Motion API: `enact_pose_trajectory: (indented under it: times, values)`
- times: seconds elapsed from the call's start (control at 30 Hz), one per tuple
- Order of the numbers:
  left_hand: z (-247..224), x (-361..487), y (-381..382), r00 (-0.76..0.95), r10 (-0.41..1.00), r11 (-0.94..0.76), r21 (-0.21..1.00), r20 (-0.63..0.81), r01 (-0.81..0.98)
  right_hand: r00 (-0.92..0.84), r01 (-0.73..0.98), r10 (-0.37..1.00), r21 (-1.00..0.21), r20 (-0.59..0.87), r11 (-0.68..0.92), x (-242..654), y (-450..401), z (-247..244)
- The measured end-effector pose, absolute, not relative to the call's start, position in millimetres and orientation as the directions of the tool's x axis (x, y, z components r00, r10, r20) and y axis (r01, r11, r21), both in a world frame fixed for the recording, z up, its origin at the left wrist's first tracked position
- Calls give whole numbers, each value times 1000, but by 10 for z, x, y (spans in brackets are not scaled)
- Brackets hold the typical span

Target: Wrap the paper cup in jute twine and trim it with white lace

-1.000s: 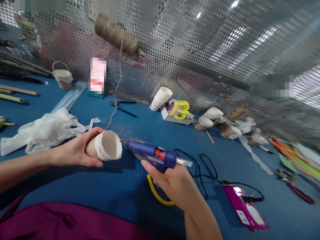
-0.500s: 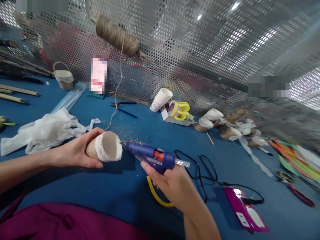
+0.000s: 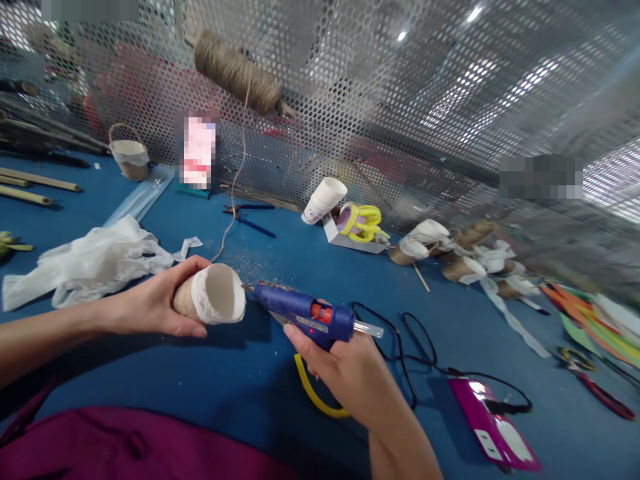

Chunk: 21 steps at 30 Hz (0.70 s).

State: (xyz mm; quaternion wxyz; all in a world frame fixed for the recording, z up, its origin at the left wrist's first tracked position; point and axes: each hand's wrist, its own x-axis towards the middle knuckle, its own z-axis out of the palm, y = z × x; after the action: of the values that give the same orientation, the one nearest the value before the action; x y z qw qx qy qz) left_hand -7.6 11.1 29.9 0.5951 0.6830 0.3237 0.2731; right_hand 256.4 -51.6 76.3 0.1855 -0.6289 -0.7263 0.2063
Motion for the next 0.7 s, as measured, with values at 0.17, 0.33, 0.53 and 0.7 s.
enact_pose_trajectory:
  times: [0.17, 0.33, 0.53, 0.7]
  values:
    - [305, -74, 110, 616, 788, -123, 983, 14, 134, -134, 819, 991, -564, -12, 104, 2542, -529, 782]
    - [300, -84, 108, 625, 780, -128, 982, 15, 136, -165, 776, 986, -618, -13, 122, 2524, -515, 814]
    - [343, -88, 102, 666, 746, -124, 985, 16, 116, -162, 678, 979, -735, -123, 20, 2495, -433, 838]
    - [345, -96, 109, 651, 759, -157, 977, 26, 145, -210, 670, 960, -742, -186, 3, 2513, -379, 851]
